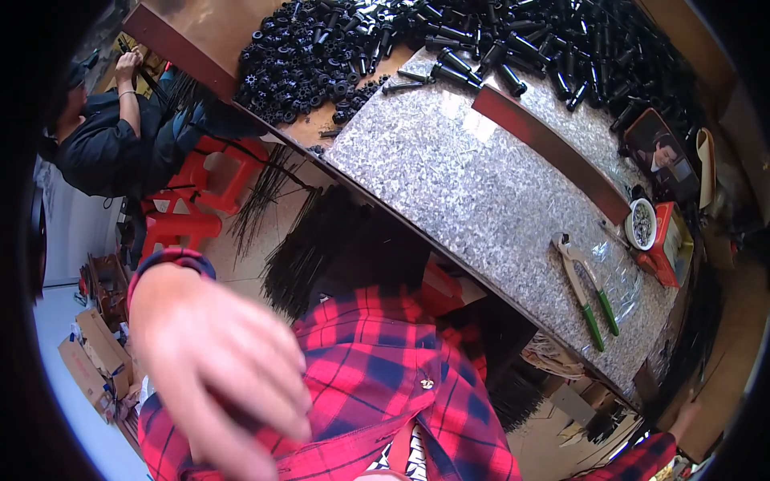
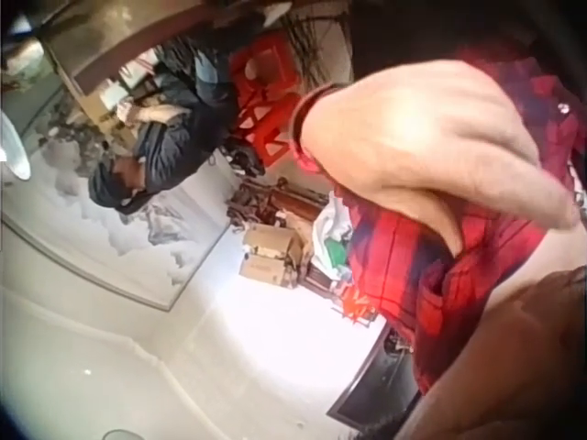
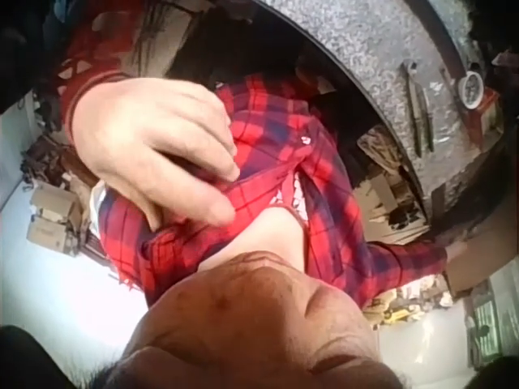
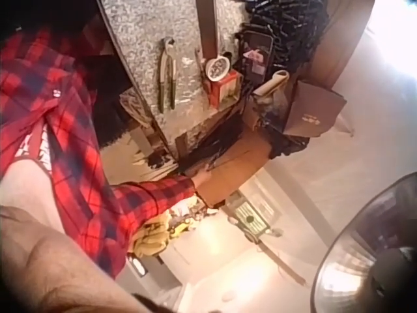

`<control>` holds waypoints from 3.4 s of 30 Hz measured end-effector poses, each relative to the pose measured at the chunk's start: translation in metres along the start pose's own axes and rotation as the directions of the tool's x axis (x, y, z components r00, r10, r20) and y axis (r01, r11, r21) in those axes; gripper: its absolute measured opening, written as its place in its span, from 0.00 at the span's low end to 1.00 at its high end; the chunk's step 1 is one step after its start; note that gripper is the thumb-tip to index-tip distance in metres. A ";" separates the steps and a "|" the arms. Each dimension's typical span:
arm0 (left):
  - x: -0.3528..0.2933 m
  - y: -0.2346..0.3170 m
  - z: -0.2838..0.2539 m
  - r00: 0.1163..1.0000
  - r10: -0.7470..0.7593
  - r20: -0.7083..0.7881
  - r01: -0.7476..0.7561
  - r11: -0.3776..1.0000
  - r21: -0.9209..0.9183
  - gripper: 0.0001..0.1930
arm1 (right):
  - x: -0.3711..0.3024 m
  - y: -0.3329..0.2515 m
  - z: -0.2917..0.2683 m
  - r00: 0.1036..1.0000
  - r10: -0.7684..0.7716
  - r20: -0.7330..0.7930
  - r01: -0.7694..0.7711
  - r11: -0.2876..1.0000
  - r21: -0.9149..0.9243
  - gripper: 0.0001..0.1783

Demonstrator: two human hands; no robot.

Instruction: Assembling black wire bundles into metal sockets and securing them using pliers in a production environment.

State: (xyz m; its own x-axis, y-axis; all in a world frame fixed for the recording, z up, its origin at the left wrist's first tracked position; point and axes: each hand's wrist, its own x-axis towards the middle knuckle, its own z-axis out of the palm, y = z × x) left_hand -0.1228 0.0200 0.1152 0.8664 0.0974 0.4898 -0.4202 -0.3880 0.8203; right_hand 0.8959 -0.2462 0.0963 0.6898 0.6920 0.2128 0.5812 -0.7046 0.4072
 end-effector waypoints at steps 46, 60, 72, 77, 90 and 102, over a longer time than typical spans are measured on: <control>0.075 0.027 0.021 0.871 -0.346 0.348 0.288 0.935 0.209 0.42 | -0.084 -0.198 -0.289 0.933 0.229 0.276 -0.269 0.956 0.117 0.17; 0.088 -0.023 -0.005 0.880 -0.247 -0.406 0.463 0.637 0.616 0.33 | -0.160 -0.348 -0.360 0.947 -0.254 -0.194 0.228 0.109 0.968 0.11; 0.157 -0.077 -0.025 0.701 -0.068 -0.710 0.510 0.743 0.432 0.65 | -0.246 -0.544 -0.414 0.547 -0.588 -0.596 0.773 0.082 0.629 0.12; 0.155 -0.095 -0.014 0.658 -0.012 -0.753 0.416 0.839 0.351 0.58 | -0.253 -0.581 -0.425 0.509 -0.595 -0.622 0.822 0.123 0.556 0.15; 0.124 -0.088 -0.061 0.322 0.185 -0.929 0.265 0.924 0.276 0.17 | -0.298 -0.543 -0.374 0.476 -0.678 -0.559 0.668 -0.135 0.732 0.14; 0.159 -0.071 -0.095 0.662 -0.244 -0.709 0.432 0.897 0.095 0.10 | -0.315 -0.487 -0.378 0.261 -0.963 -0.068 -0.281 -0.143 0.949 0.17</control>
State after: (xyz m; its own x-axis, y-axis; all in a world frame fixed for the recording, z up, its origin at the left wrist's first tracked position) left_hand 0.0194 0.1497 0.1632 0.4849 0.8086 0.3332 0.0230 -0.3926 0.9194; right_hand 0.2327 -0.0615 0.1663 -0.4091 0.8698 -0.2759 0.1322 -0.2427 -0.9610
